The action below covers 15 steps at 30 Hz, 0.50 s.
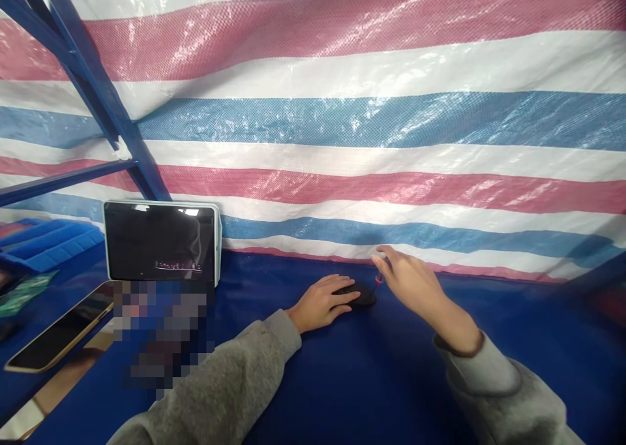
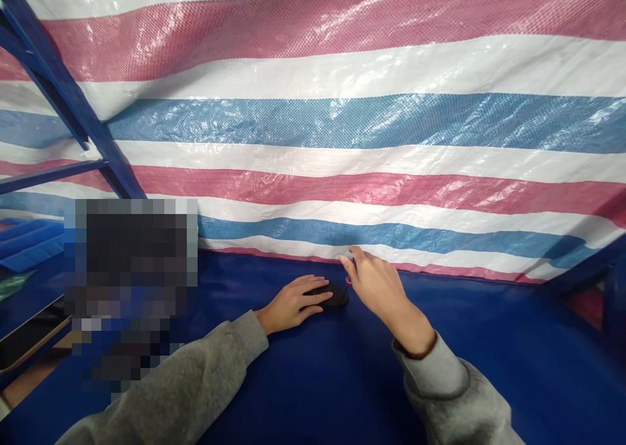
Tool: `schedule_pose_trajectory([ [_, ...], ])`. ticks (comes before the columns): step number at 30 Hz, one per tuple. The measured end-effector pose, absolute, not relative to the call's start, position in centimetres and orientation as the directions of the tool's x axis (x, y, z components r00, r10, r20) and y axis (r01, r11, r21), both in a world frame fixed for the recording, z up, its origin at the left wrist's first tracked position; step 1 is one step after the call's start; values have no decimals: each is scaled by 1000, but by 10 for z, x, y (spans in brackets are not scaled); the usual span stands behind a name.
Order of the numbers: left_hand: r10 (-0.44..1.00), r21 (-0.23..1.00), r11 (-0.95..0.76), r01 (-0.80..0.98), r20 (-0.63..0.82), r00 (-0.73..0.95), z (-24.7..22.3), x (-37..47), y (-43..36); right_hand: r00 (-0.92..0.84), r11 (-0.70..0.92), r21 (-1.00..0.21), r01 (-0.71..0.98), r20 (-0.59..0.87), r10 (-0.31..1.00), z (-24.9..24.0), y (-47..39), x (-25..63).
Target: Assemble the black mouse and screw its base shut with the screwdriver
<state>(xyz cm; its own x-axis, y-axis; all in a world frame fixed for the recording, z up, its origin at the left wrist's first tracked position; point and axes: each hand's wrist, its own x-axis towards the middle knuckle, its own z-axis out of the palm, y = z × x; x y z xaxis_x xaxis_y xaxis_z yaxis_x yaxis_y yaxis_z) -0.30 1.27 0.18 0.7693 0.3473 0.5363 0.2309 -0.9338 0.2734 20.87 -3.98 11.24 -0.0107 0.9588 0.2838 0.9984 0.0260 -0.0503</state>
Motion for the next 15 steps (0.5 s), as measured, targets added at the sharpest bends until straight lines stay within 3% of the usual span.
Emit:
schedule_pose_trajectory([
  [6,343,263,-936,235,525,779,0,-3,13,-46,44,13,999,326,944,109,-39,206],
  [15,336,253,-939,234,521,785,3,-3,12,-123,136,-8,991,369,921,105,-40,207],
])
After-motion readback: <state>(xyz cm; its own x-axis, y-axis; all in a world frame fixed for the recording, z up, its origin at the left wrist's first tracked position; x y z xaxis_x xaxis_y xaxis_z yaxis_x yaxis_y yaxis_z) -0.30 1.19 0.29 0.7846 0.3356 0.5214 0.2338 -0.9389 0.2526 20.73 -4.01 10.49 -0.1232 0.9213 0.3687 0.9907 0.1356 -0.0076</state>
